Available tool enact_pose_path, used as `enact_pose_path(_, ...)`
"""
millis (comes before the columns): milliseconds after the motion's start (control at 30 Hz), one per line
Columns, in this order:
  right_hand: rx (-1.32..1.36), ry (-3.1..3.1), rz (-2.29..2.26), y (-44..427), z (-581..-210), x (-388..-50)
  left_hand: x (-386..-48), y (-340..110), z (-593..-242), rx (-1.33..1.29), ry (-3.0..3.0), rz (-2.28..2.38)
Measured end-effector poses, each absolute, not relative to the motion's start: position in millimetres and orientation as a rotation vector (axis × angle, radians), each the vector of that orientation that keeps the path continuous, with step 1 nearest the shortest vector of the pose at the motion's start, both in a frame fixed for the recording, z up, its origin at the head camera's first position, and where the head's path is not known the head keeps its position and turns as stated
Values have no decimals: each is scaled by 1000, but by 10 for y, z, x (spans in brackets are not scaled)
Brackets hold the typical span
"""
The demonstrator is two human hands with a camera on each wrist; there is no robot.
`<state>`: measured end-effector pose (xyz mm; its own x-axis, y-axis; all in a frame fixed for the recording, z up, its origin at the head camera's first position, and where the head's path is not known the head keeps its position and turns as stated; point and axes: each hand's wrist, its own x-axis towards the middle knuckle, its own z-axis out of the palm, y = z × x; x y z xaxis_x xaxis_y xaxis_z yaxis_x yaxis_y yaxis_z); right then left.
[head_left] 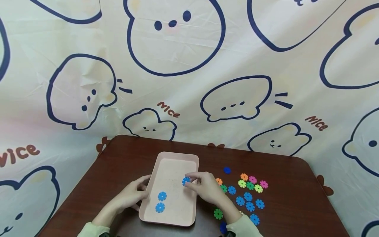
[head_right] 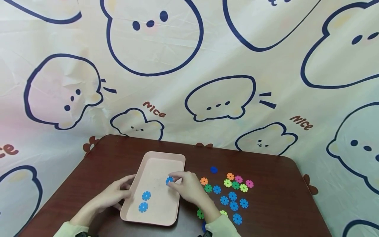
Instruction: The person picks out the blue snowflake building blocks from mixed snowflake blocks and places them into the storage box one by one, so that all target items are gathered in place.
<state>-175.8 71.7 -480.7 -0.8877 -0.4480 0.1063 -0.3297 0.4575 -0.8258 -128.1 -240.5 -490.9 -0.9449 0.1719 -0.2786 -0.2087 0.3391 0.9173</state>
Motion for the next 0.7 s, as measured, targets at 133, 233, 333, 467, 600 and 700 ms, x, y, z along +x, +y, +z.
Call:
enact_pose_path(133, -665, 2530, -1396, 597, -4788, -1784, -1280, -2403, -4899, -45, 2283, 1631)
enact_pose_path(233, -660, 2497, -1390, 505, -4792, -1800, -1285, -2399, -4892, -60, 2290, 1619)
enact_pose_path(333, -675, 2471, -1386, 421, -4828, -1815, -1286, -2400, -4897, -62, 2294, 1610)
enact_pose_path(467, -702, 2450, -1374, 316, -4870, -1833, -1286, -2404, -4908, -60, 2290, 1606)
enact_pose_path(600, -718, 2450, -1359, 223, -4887, -1852, -1286, -2405, -4907, -66, 2294, 1600)
enact_pose_path(700, -722, 2456, -1343, 158, -4891, -1866, -1284, -2404, -4901, -69, 2297, 1601)
